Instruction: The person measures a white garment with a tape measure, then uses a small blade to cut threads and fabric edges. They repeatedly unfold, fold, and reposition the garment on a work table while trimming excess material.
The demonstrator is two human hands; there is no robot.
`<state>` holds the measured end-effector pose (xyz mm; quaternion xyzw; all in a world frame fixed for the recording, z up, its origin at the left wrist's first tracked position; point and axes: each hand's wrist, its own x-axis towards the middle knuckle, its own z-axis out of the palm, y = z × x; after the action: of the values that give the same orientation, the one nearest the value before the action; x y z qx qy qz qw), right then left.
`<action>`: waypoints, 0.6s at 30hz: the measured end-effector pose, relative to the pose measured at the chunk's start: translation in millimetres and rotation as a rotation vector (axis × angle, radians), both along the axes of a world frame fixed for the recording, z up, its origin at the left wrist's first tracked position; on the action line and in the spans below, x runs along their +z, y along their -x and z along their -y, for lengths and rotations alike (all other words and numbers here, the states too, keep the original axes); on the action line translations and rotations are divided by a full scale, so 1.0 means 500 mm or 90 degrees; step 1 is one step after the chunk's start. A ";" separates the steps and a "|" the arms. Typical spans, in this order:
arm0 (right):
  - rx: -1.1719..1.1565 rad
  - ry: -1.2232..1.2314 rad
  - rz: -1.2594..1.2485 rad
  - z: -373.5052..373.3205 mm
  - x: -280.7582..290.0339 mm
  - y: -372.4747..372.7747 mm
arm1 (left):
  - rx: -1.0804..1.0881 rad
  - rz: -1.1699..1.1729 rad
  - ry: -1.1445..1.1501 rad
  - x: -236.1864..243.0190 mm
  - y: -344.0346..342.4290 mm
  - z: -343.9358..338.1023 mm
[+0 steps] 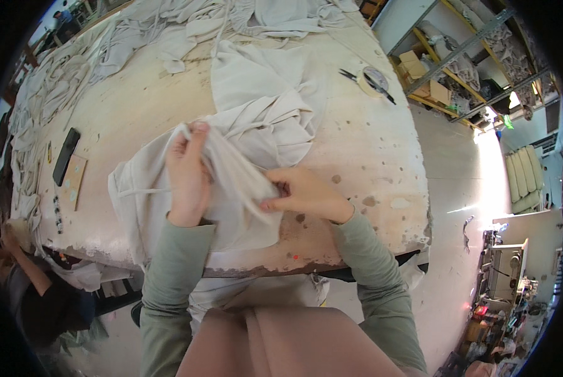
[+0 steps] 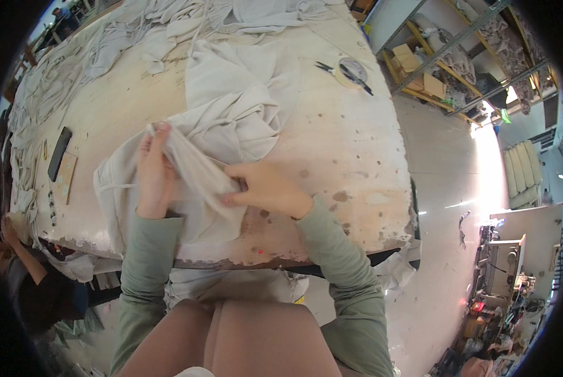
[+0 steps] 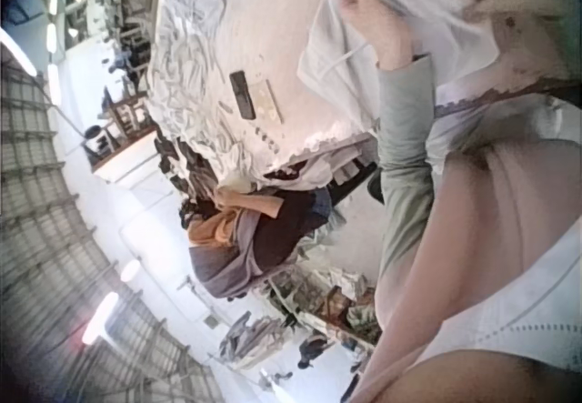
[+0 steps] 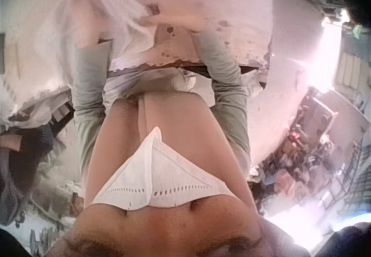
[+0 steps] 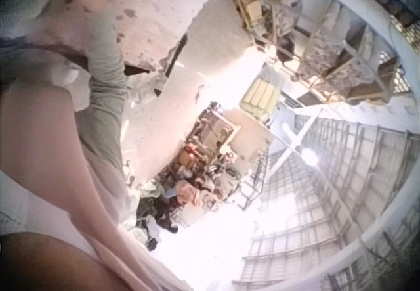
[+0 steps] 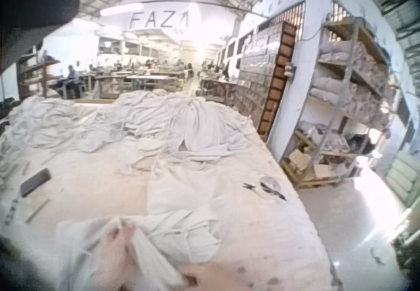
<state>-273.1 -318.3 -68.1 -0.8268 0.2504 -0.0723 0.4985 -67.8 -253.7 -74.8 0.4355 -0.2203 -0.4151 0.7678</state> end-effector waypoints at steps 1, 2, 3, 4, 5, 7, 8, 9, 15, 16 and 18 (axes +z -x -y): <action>0.035 0.050 0.000 0.011 -0.003 0.005 | 0.008 -0.037 0.007 0.004 -0.012 0.001; -0.085 0.038 0.055 0.025 -0.008 0.011 | 0.001 -0.038 -0.006 0.007 -0.021 0.003; -0.196 0.027 0.102 0.044 -0.014 0.017 | -0.001 -0.042 -0.019 0.011 -0.029 0.004; -0.280 0.035 0.182 0.067 -0.022 0.022 | 0.007 -0.048 -0.041 0.014 -0.031 0.005; -0.436 0.164 0.189 0.102 -0.030 0.026 | -0.010 -0.033 -0.034 0.016 -0.031 0.004; -0.605 0.451 0.156 0.184 -0.044 0.051 | -0.060 0.022 -0.053 0.016 -0.021 0.002; -0.673 0.550 0.048 0.222 -0.052 0.070 | -0.084 0.044 -0.051 0.016 -0.014 0.001; -0.643 0.736 0.034 0.260 -0.063 0.082 | -0.090 0.069 -0.072 0.015 -0.007 0.000; -0.691 0.788 -0.322 0.430 -0.076 0.154 | -0.130 0.103 -0.093 0.024 0.004 -0.002; -0.661 0.684 -0.313 0.442 -0.074 0.162 | -0.133 0.089 -0.087 0.027 0.002 -0.001; -0.619 0.607 -0.297 0.451 -0.073 0.176 | -0.122 0.082 -0.072 0.032 -0.001 -0.001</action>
<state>-361.2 -543.7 -104.6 -0.7433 0.6315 -0.2091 -0.0716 -67.3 -253.1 -58.8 0.4809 -0.2855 -0.4695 0.6832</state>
